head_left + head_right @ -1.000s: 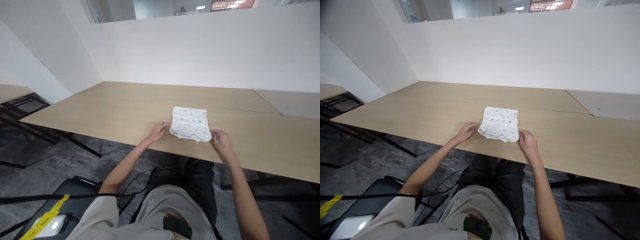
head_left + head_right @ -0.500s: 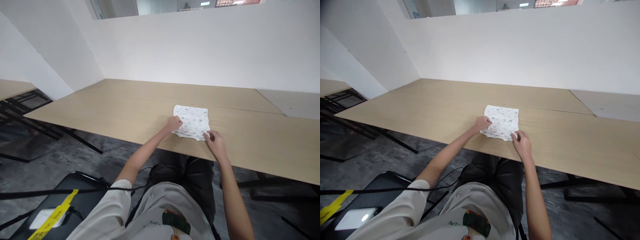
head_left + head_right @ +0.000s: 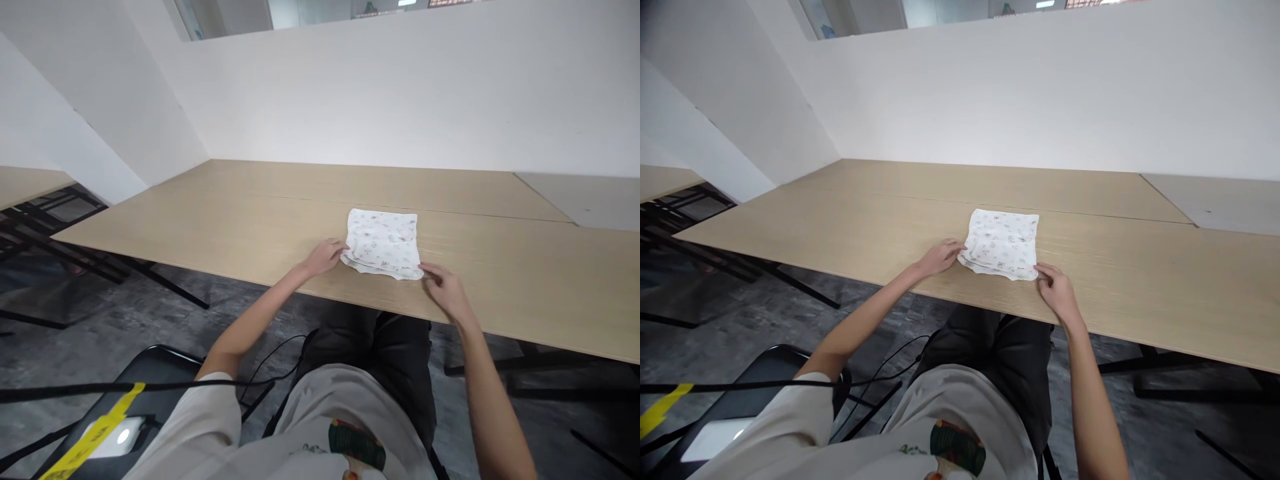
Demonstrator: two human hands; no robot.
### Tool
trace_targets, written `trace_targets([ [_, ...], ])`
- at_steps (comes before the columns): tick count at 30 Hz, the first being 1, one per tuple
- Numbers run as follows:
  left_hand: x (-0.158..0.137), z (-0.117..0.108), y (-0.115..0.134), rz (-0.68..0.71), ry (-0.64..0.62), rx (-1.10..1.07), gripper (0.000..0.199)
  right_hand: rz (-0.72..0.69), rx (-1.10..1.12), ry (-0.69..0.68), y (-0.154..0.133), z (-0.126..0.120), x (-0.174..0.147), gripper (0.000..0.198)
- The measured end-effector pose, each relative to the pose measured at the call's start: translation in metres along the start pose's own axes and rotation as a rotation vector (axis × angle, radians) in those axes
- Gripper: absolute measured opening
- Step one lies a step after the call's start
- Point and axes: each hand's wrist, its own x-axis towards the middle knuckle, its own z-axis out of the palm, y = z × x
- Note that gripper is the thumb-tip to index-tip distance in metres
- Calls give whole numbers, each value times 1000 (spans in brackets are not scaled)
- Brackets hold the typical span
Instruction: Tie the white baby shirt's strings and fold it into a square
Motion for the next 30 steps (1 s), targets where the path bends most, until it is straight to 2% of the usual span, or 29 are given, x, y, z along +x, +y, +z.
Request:
trace_targets([
  [3,-17,-5,-13,112,-30,28,41,-78,-62,-24,1,-5,4,35],
  [7,-12,1,-16,135,-47,22,33,-158,-81,-57,-1,-3,14,27],
  [10,-1,8,-9,117,-73,49,25,-171,-94,-50,-3,-1,17,26],
  [12,0,9,-3,101,-106,99,27,-174,-92,-35,-6,-3,14,28],
  [15,-11,2,12,98,-128,168,37,-188,-74,-34,-18,-15,1,29],
  [17,-22,-9,24,110,-94,177,41,-184,-66,-38,-30,-27,-8,29],
  [21,-24,-36,43,111,28,136,41,-34,-31,-8,-52,-49,-5,29],
  [24,1,-46,40,66,103,68,38,132,80,19,-56,-53,29,29],
  [27,35,-38,18,-5,164,-37,37,300,197,-11,-47,-42,76,28],
  [30,57,-16,-10,-110,167,-118,37,465,247,-55,-30,-18,110,16],
])
